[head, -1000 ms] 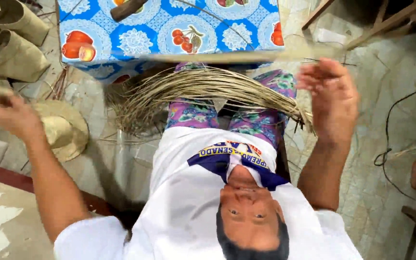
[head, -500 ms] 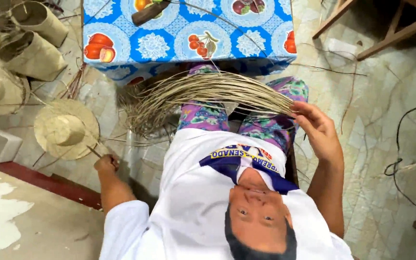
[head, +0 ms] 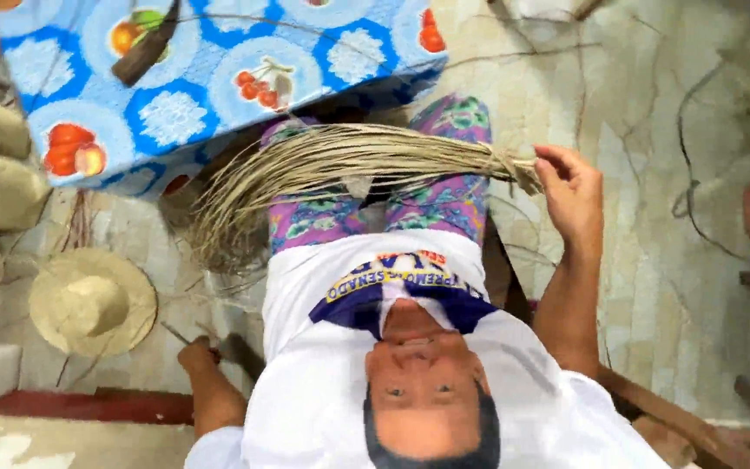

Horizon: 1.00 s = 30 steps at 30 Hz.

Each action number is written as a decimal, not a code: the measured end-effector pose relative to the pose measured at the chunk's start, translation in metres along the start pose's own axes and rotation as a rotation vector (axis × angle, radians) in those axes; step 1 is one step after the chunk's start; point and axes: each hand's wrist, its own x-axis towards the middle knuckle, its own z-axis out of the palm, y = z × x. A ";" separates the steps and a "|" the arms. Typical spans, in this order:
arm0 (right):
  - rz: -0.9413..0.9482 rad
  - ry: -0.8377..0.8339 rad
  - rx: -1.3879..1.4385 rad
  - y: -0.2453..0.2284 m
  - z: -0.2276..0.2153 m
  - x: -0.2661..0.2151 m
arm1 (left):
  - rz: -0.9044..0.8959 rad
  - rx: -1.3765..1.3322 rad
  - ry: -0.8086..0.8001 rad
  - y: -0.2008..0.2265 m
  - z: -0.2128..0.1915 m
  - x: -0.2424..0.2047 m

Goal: Splitting dried leaves into thin strips using a knife for weaving.

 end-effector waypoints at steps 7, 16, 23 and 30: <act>0.026 0.084 -0.192 0.028 0.005 -0.001 | -0.294 -1.286 0.972 0.043 -0.074 0.042; 0.045 0.037 -0.260 0.040 0.028 -0.001 | 0.535 -1.252 1.118 0.172 -0.250 -0.076; -0.193 0.073 -0.254 0.030 0.059 0.007 | 1.322 -0.590 0.746 0.323 -0.298 -0.171; -0.322 0.143 -0.380 0.058 0.090 0.023 | 1.248 -0.143 0.514 0.438 -0.283 -0.146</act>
